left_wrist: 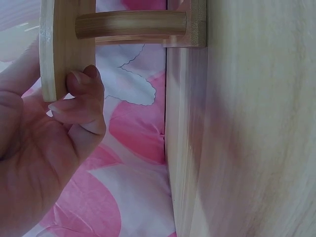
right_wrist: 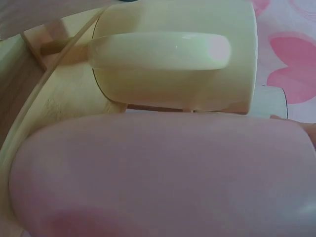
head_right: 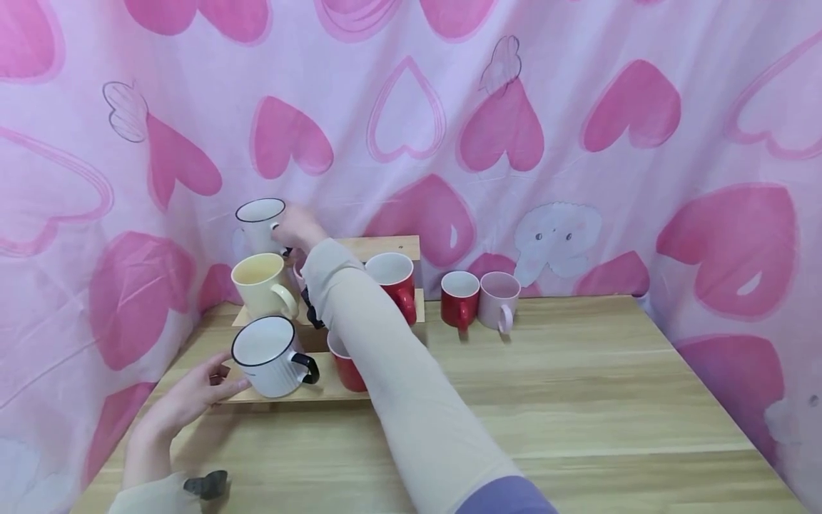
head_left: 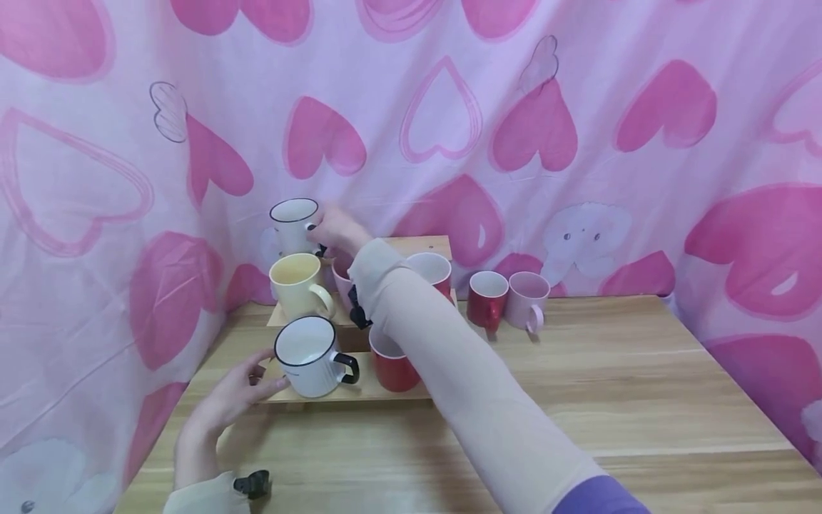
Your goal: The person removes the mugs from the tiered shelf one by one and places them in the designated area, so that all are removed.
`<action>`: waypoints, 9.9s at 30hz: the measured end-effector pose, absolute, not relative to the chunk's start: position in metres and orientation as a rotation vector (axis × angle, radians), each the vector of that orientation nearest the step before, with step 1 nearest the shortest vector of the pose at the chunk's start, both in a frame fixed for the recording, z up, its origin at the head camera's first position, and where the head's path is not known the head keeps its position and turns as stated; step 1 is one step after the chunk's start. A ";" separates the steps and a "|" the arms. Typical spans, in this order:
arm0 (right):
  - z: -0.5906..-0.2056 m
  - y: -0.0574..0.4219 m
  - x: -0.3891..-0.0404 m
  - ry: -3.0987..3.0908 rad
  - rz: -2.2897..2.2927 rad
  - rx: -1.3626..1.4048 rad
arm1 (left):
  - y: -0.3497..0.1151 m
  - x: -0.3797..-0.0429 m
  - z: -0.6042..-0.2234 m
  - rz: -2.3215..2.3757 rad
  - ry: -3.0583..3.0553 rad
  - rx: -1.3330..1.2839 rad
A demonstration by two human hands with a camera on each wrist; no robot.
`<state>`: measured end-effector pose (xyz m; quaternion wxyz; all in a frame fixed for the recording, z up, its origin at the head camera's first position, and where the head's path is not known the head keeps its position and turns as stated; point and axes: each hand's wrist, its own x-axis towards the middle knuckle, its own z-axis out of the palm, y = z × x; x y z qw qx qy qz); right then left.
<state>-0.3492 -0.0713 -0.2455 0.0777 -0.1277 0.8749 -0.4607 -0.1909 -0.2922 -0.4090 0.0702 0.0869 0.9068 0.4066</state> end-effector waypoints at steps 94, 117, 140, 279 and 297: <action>-0.390 0.331 -0.184 2.380 -2.637 0.242 | -0.295 -0.200 -0.397 1.152 2.762 0.303; -0.445 0.329 -0.212 2.750 -2.148 0.697 | -0.293 -0.199 -0.397 1.167 2.741 0.295; -0.458 0.324 -0.222 2.894 -1.926 0.806 | -0.294 -0.201 -0.399 1.134 2.769 0.319; -0.340 0.110 -0.240 2.502 -2.204 -0.146 | -0.291 -0.199 -0.393 1.109 2.761 0.316; -0.316 0.186 -0.217 2.558 -2.318 -0.194 | -0.292 -0.199 -0.393 1.110 2.754 0.283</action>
